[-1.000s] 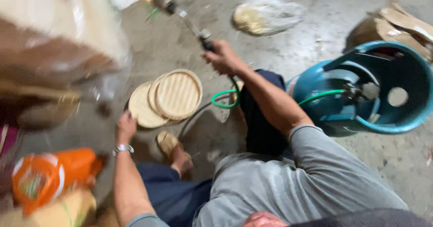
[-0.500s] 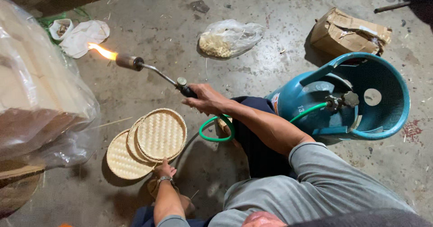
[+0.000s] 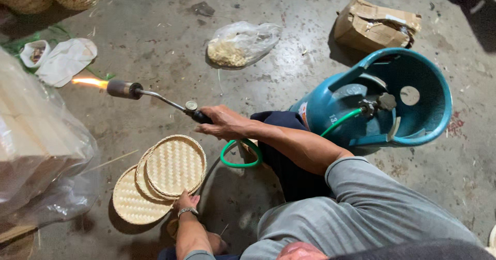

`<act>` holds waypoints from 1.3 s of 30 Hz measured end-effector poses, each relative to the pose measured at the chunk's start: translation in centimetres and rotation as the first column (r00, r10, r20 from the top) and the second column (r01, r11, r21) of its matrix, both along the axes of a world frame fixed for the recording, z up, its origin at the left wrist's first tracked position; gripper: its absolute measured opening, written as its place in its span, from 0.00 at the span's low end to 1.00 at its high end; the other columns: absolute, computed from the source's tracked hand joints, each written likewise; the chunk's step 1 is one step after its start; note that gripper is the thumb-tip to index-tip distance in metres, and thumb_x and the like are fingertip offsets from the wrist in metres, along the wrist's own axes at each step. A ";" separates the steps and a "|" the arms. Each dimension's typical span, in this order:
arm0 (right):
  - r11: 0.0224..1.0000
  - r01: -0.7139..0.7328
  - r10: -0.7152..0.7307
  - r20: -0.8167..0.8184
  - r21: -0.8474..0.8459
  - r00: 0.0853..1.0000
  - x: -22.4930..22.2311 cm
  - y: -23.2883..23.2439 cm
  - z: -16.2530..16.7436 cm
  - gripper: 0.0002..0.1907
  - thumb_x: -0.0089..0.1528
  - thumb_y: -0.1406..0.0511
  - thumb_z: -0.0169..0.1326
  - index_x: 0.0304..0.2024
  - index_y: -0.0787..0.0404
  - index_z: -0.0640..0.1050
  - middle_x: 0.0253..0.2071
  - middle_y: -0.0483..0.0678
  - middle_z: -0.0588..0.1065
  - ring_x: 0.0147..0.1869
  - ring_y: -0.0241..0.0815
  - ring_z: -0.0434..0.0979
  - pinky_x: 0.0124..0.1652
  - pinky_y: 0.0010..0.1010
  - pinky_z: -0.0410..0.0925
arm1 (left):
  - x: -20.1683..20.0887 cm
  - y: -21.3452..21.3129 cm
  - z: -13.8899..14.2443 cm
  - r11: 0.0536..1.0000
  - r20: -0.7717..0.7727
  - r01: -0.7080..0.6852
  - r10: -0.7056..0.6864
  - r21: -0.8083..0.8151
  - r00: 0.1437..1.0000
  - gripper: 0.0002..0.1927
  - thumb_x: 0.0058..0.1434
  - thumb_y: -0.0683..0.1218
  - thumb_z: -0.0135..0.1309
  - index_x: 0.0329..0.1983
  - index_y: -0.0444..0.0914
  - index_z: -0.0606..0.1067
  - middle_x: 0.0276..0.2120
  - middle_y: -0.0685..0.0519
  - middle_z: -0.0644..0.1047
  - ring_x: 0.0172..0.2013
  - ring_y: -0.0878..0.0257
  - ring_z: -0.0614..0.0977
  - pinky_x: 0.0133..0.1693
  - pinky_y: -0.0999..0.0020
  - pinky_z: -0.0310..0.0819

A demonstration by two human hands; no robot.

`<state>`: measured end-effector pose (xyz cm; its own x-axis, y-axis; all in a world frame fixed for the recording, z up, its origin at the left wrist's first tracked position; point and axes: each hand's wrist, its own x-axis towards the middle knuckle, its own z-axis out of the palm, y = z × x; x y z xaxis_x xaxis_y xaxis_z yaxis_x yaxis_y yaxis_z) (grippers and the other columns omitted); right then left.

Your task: The person sits on the floor and uses a handheld blowtorch to apply flame to the surface of round woven baskets. They rotate each basket to cover the surface and then place it on a stack.

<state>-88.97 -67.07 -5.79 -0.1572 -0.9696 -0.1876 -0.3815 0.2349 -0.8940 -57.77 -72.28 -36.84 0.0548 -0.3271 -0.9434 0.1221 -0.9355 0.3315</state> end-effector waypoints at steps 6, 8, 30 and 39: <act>0.999 -0.009 0.009 0.001 -0.039 1.000 -1.2 -0.4 -0.2 0.20 0.65 0.54 0.56 0.38 0.65 0.70 0.21 0.51 0.70 0.23 0.41 0.72 0.26 0.39 0.67 | -1.0 -0.9 -1.6 0.992 -0.127 -0.127 0.127 0.006 0.984 0.20 0.67 0.47 0.48 0.59 0.34 0.64 0.51 0.42 0.69 0.51 0.49 0.75 0.57 0.48 0.75; 0.998 -0.016 0.013 -0.052 -0.061 0.999 -1.7 -0.7 -0.1 0.20 0.64 0.54 0.57 0.38 0.66 0.71 0.21 0.53 0.70 0.24 0.43 0.72 0.28 0.41 0.66 | -1.8 -1.1 -1.5 0.995 -0.090 -0.095 0.095 0.002 0.991 0.21 0.66 0.46 0.45 0.60 0.35 0.65 0.52 0.42 0.70 0.49 0.49 0.73 0.57 0.47 0.74; 0.984 -0.029 0.018 -0.064 -0.176 0.998 -5.3 0.0 -1.1 0.20 0.63 0.55 0.57 0.43 0.65 0.72 0.26 0.62 0.71 0.28 0.59 0.70 0.32 0.47 0.64 | -8.1 -0.3 1.5 0.972 0.295 -0.230 0.235 -0.053 0.926 0.28 0.69 0.50 0.39 0.69 0.37 0.53 0.59 0.39 0.70 0.49 0.49 0.74 0.49 0.48 0.69; 0.970 -0.021 0.007 -0.060 -0.241 0.998 -9.7 5.6 0.5 0.20 0.63 0.54 0.57 0.41 0.65 0.70 0.26 0.61 0.72 0.30 0.62 0.72 0.32 0.49 0.64 | -12.3 7.9 6.2 0.929 -0.285 -0.364 0.331 -0.069 0.900 0.20 0.58 0.40 0.41 0.52 0.34 0.73 0.49 0.44 0.79 0.49 0.48 0.80 0.48 0.51 0.78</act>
